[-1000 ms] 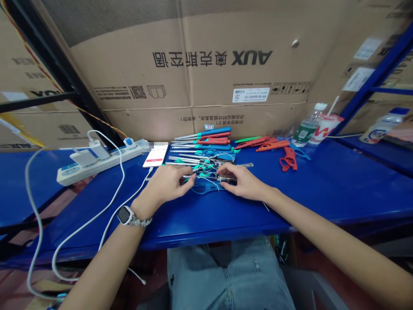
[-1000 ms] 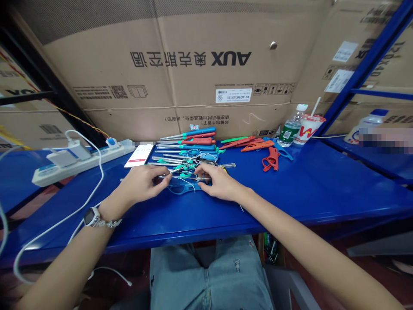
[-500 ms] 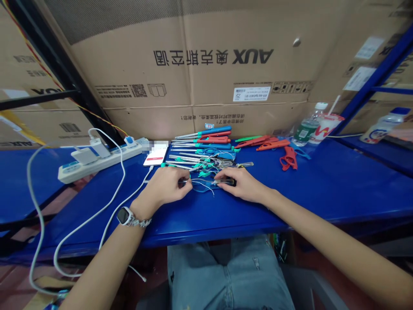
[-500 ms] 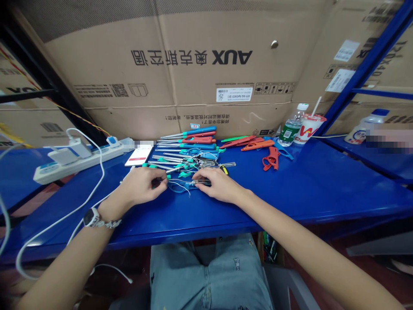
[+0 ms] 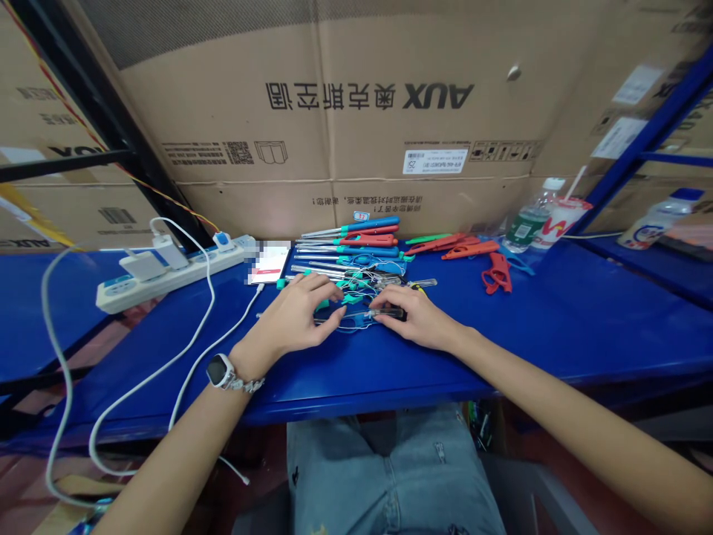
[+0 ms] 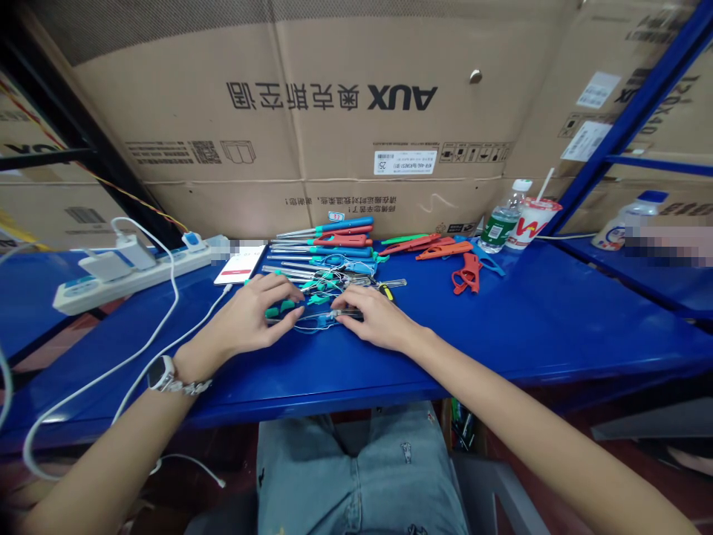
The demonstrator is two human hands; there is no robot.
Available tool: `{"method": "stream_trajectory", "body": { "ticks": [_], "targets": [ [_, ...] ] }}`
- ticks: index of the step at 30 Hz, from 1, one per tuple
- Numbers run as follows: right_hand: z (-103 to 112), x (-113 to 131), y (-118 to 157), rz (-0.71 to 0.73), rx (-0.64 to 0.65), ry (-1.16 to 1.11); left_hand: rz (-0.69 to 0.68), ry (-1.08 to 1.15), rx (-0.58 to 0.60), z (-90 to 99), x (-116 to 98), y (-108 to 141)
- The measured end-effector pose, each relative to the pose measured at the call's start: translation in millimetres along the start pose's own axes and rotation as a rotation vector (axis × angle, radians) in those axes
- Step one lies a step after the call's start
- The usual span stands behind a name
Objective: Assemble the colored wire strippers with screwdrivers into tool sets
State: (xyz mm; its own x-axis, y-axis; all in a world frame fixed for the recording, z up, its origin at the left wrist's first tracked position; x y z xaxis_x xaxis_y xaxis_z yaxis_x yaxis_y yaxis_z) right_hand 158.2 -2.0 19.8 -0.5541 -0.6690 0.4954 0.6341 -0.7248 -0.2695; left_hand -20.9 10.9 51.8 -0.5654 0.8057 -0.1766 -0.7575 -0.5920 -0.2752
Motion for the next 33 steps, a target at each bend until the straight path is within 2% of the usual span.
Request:
{"method": "stream_trajectory", "body": {
  "ticks": [2,7,17,19,22,26,29,33],
  "targets": [
    [1.1,0.8,0.6,0.02,-0.026,-0.008,-0.032,0.105,0.019,-2.4,-3.2,-9.5],
    [4.3,1.5,2.9,0.045,-0.077,-0.039,-0.066,0.235,0.227,-22.3,-7.3,-36.8],
    [6.5,-1.6,3.5,-0.003,-0.086,-0.076,-0.036,0.452,0.3,-24.4,0.8,-40.4],
    [7.5,-1.4,3.8,-0.001,-0.097,-0.092,-0.022,0.438,0.288,-24.0,1.6,-42.6],
    [8.8,-3.9,3.9,-0.017,-0.125,-0.143,-0.014,0.326,0.204,-23.4,1.0,-47.0],
    [10.2,-12.0,4.2,-0.109,-0.163,-0.2,-0.037,0.184,0.095,-24.5,-0.9,-45.2],
    [11.4,-13.1,4.5,-0.14,-0.16,-0.185,-0.036,0.202,0.083,-25.8,2.4,-37.1],
    [11.9,-8.8,4.7,-0.087,-0.155,-0.128,-0.003,0.3,0.122,-26.4,9.0,-24.7]
  ]
}}
Point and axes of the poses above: each hand's wrist, its own y-axis away from the middle knuckle, its own z-axis out of the back of the hand, x = y × z, the point moved 7 cm from there along -y, towards the middle knuckle, and after that the axes turned 11 degrees about x, right-handed, at the moved point
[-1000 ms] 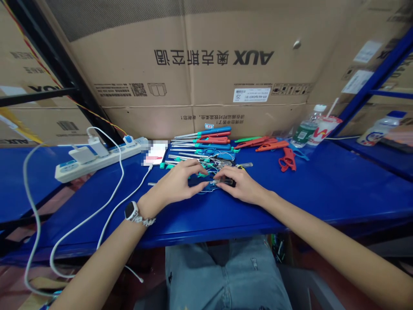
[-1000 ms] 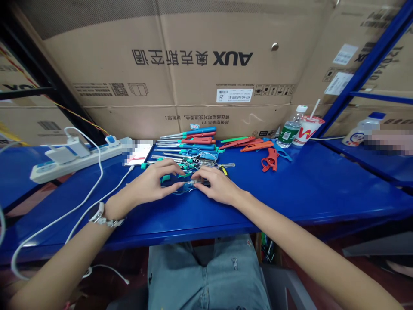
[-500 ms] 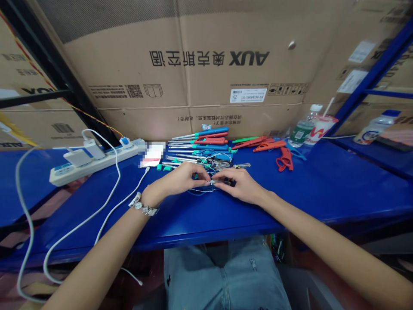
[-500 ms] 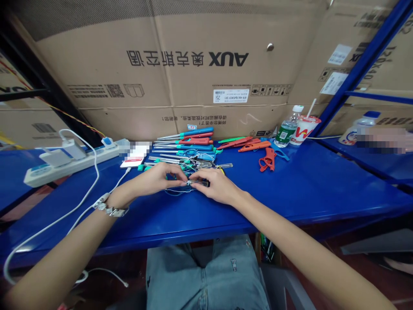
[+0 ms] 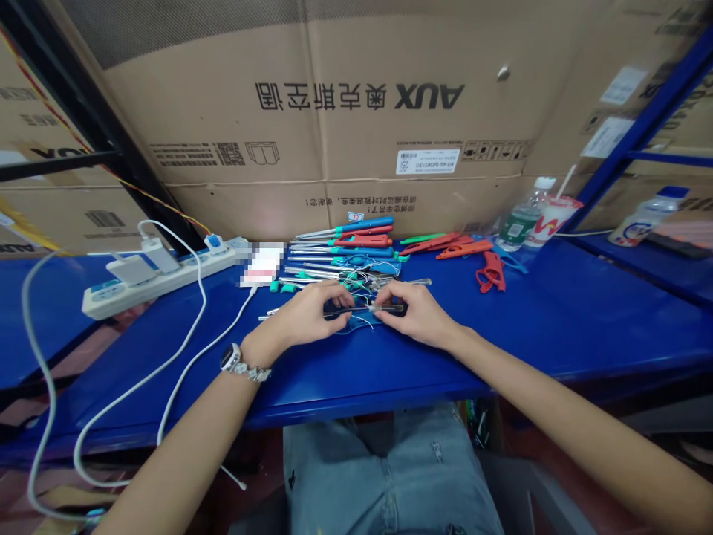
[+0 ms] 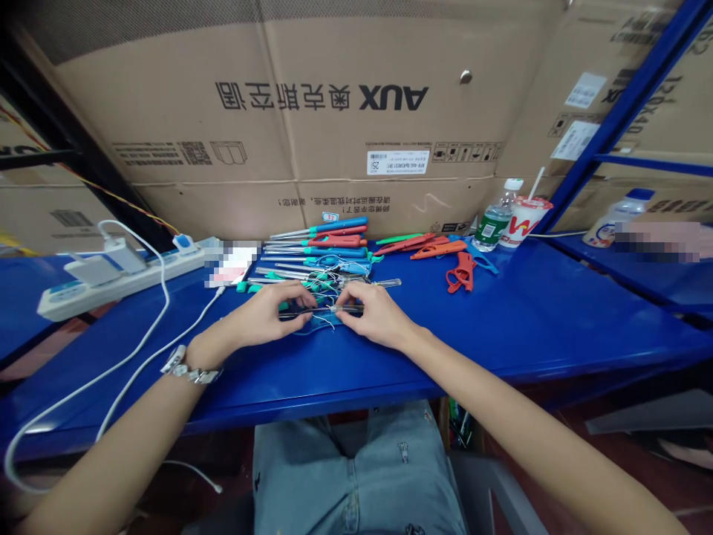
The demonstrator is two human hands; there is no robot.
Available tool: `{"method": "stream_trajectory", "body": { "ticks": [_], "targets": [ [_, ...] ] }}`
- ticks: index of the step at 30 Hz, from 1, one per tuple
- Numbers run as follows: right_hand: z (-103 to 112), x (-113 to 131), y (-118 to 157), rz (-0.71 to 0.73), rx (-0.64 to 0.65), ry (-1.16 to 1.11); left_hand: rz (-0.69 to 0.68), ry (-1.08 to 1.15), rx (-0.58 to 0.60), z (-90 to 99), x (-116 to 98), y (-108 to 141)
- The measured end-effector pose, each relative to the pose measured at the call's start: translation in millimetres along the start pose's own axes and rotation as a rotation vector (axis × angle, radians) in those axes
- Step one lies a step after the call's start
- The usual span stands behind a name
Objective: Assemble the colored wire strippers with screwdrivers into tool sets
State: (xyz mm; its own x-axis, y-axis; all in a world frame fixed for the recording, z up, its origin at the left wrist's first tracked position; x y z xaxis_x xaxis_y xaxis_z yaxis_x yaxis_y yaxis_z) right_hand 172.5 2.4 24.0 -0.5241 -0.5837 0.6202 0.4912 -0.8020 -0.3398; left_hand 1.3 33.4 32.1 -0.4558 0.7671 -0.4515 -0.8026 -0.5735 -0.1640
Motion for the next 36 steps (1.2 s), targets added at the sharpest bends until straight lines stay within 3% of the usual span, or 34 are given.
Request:
{"method": "stream_trajectory", "body": {
  "ticks": [8,15,25,36],
  "targets": [
    [-10.9,12.3,0.9,0.207,0.062,0.149,0.087,0.114,0.105,-8.9,3.8,0.3],
    [-9.9,19.3,4.4,0.303,0.042,0.176,-0.001,0.048,0.05,-6.2,-6.9,-1.3],
    [-10.6,17.6,5.4,0.276,0.065,0.224,-0.073,0.006,0.023,-5.7,-10.7,-3.8],
    [-9.4,6.5,5.0,0.216,0.086,0.083,-0.126,-0.038,0.061,-6.2,-10.8,3.1]
  ]
}}
Point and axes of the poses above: each hand's wrist, its own y-axis away from the middle knuckle, its own z-axis out of the back of the hand, x = y × z, the point moved 7 cm from there along -y, towards the middle knuckle, and after that the axes turned 11 degrees about x, right-handed, at the moved point
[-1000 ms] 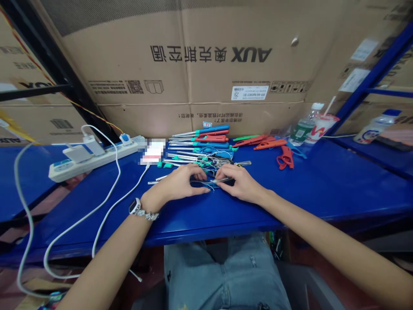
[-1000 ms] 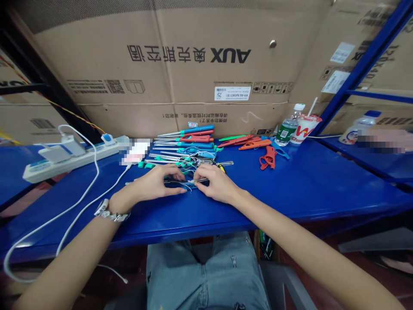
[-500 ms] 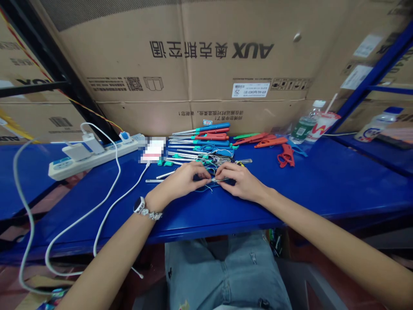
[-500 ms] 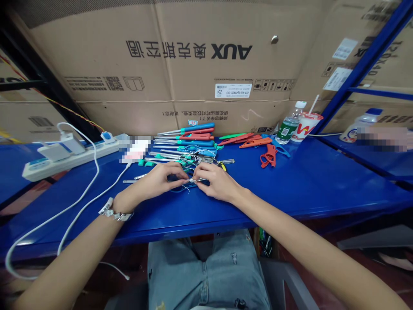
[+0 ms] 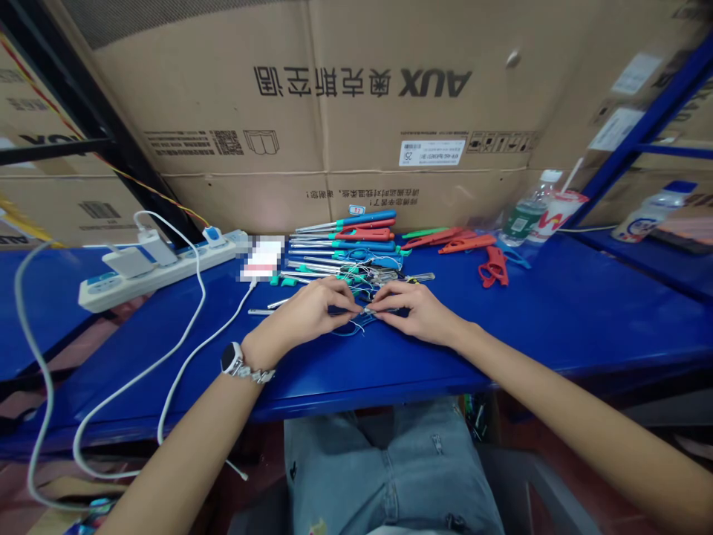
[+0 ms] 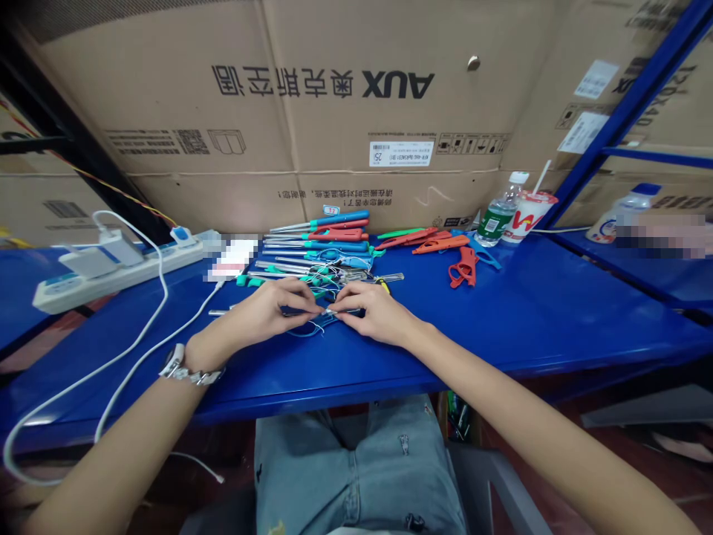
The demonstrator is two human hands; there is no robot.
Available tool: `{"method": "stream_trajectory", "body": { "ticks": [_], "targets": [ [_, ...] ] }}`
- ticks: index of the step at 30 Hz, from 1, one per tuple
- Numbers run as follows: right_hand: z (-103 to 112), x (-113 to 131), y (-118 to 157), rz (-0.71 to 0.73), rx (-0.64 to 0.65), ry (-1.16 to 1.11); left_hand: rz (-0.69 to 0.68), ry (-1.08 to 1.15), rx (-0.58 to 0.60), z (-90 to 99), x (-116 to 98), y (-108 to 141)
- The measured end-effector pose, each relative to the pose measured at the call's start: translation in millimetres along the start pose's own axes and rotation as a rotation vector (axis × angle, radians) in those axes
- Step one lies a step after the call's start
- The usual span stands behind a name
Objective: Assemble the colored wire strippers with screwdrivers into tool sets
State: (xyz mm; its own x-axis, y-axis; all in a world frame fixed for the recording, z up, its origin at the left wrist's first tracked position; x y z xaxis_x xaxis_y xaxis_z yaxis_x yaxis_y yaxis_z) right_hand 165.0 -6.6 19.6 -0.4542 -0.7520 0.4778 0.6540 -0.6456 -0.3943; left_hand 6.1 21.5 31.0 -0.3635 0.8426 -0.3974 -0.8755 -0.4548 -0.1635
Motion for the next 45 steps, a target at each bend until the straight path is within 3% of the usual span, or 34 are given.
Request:
{"method": "stream_trajectory", "body": {
  "ticks": [4,11,17,27,32,40,45],
  "targets": [
    [-0.4,-1.7,-0.4,-0.023,0.032,-0.016,0.011,0.044,0.01,-0.2,-3.0,3.6],
    [2.3,-3.6,-1.0,-0.037,0.051,-0.092,0.183,0.029,0.035,-0.4,-1.3,7.1],
    [3.9,-3.4,-1.6,-0.035,0.038,-0.077,0.242,0.006,0.052,-2.2,7.2,10.0],
    [3.6,0.9,-2.2,0.059,0.003,0.011,0.226,-0.029,0.047,0.3,4.6,10.0],
    [3.2,-4.1,-1.3,0.001,0.019,0.005,0.223,-0.029,0.037,0.4,4.7,10.0],
    [3.5,-8.1,0.3,-0.065,0.075,0.058,0.21,0.017,0.046,-1.7,8.9,10.8],
    [0.0,2.1,1.5,-0.037,0.184,0.218,0.206,-0.038,0.061,-1.6,7.7,11.0]
  ]
}}
Point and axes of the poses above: each hand's wrist, its own y-axis away from the middle knuckle, its own z-axis out of the back of the hand, x = y × z, the point moved 7 cm from there along -y, towards the middle knuckle, and after that the axes turned 11 degrees about x, right-handed, at the moved point
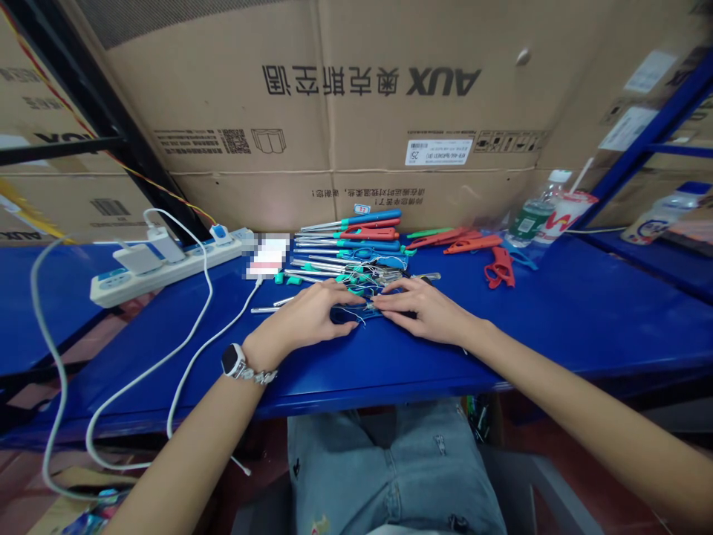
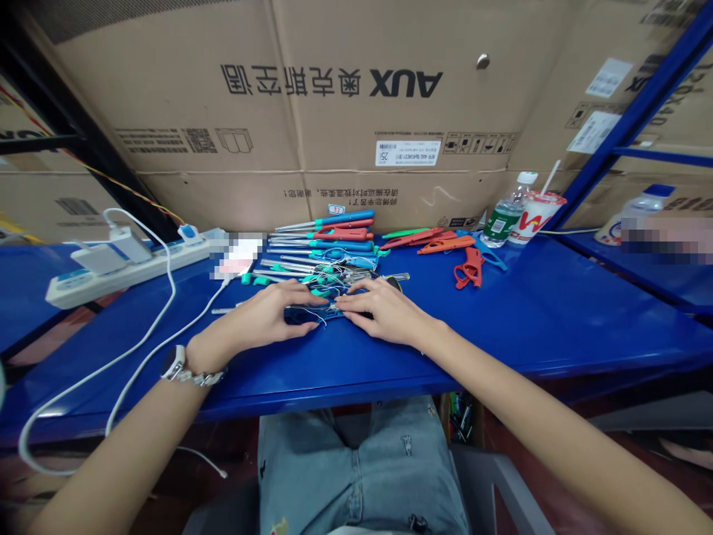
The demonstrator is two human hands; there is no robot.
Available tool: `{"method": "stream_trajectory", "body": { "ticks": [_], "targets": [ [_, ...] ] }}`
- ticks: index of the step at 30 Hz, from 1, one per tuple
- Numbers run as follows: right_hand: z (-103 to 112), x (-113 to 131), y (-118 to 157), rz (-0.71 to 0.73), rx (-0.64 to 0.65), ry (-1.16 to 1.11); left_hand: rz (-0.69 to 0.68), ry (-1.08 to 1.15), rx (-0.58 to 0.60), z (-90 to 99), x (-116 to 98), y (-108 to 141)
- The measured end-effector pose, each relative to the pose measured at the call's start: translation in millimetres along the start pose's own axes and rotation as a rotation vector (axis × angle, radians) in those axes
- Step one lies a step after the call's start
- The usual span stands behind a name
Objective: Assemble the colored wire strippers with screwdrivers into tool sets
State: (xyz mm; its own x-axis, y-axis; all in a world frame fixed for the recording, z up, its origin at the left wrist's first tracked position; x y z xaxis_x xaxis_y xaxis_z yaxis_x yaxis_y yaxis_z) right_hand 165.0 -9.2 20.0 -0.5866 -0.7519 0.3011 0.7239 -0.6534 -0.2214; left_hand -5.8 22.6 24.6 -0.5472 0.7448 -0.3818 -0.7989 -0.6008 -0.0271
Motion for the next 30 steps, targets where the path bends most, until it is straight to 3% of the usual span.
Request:
{"method": "stream_trajectory", "body": {
  "ticks": [7,10,14,19,24,30],
  "targets": [
    [-2.8,11.3,9.4,-0.042,0.072,0.081,-0.044,-0.113,-0.066,1.3,-15.6,-0.4],
    [3.2,9.4,11.5,-0.055,0.025,0.042,-0.09,-0.142,-0.096,1.4,-24.7,-2.3],
    [24.8,-13.5,14.2,-0.2,-0.145,0.043,-0.095,-0.141,-0.146,7.3,-24.2,-6.9],
    [24.3,-40.8,7.3,-0.338,-0.003,0.122,-0.075,-0.142,-0.117,19.0,-16.1,-26.0],
    [18.3,-44.8,-0.4,-0.296,0.056,0.158,-0.053,-0.096,-0.133,23.6,-2.8,-39.7],
    [22.5,-38.7,3.9,-0.21,0.067,0.146,-0.063,0.021,-0.253,28.3,2.4,-23.4]
  ]
}}
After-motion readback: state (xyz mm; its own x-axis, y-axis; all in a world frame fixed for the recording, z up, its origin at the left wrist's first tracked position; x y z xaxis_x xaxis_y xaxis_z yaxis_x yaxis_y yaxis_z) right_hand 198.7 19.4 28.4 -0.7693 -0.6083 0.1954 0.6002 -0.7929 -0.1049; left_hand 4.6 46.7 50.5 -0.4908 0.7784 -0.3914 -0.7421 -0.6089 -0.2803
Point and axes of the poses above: each hand's wrist, its own y-axis away from the middle knuckle, its own z-axis out of the back of the hand, x = y × z, the point moved 7 cm from there along -y, towards the middle knuckle, and after that the axes turned 11 degrees about x, right-handed, at the moved point
